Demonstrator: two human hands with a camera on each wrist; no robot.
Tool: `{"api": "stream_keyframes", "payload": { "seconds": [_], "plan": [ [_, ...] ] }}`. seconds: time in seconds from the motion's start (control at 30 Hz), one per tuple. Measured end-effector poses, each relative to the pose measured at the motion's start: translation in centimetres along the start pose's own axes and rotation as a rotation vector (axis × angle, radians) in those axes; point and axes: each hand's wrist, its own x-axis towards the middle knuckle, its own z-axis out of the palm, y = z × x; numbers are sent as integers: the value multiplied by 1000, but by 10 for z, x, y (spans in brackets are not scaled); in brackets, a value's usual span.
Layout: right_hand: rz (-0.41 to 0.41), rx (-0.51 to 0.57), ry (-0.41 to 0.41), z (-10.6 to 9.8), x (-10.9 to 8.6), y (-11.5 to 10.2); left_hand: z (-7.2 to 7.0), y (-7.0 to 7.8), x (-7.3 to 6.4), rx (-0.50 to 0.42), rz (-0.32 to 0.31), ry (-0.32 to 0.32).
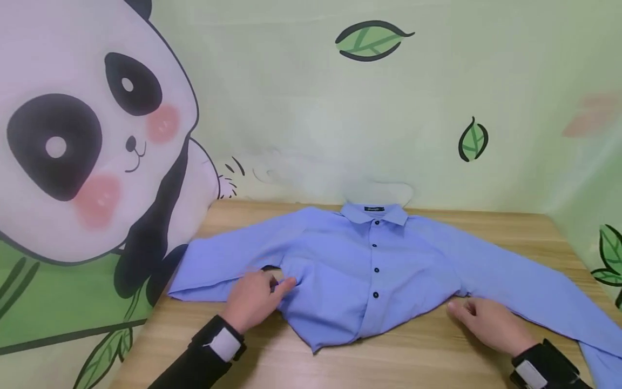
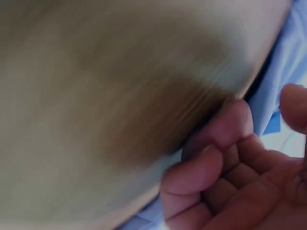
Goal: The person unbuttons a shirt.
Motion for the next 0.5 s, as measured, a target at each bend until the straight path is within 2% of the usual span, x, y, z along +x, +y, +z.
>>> {"api": "stream_keyframes", "payload": {
  "seconds": [0.03, 0.07, 0.17, 0.23, 0.3, 0.37, 0.43, 0.5],
  "plan": [
    [-38, 12, -23, 2, 1, 0, 1, -4, -7, 2, 11, -1],
    [-76, 21, -13, 4, 3, -1, 3, -6, -11, -18, 33, 1],
    [-246, 65, 45, 9, 12, -5, 13, -10, -14, -72, 172, 70],
    [-314, 210, 27, 12, 18, -9, 17, -9, -11, -126, 256, 118],
    [-367, 388, 23, 14, 23, -15, 19, -7, -9, -236, 287, 110],
    [-367, 596, -18, 16, 28, -23, 19, -3, -7, -402, 242, 30],
    [-303, 745, -18, 22, 31, -33, 18, 2, -7, -580, 158, -89],
    [-196, 899, -34, 30, 32, -41, 18, 7, -8, -726, 79, -205]
  ]
}}
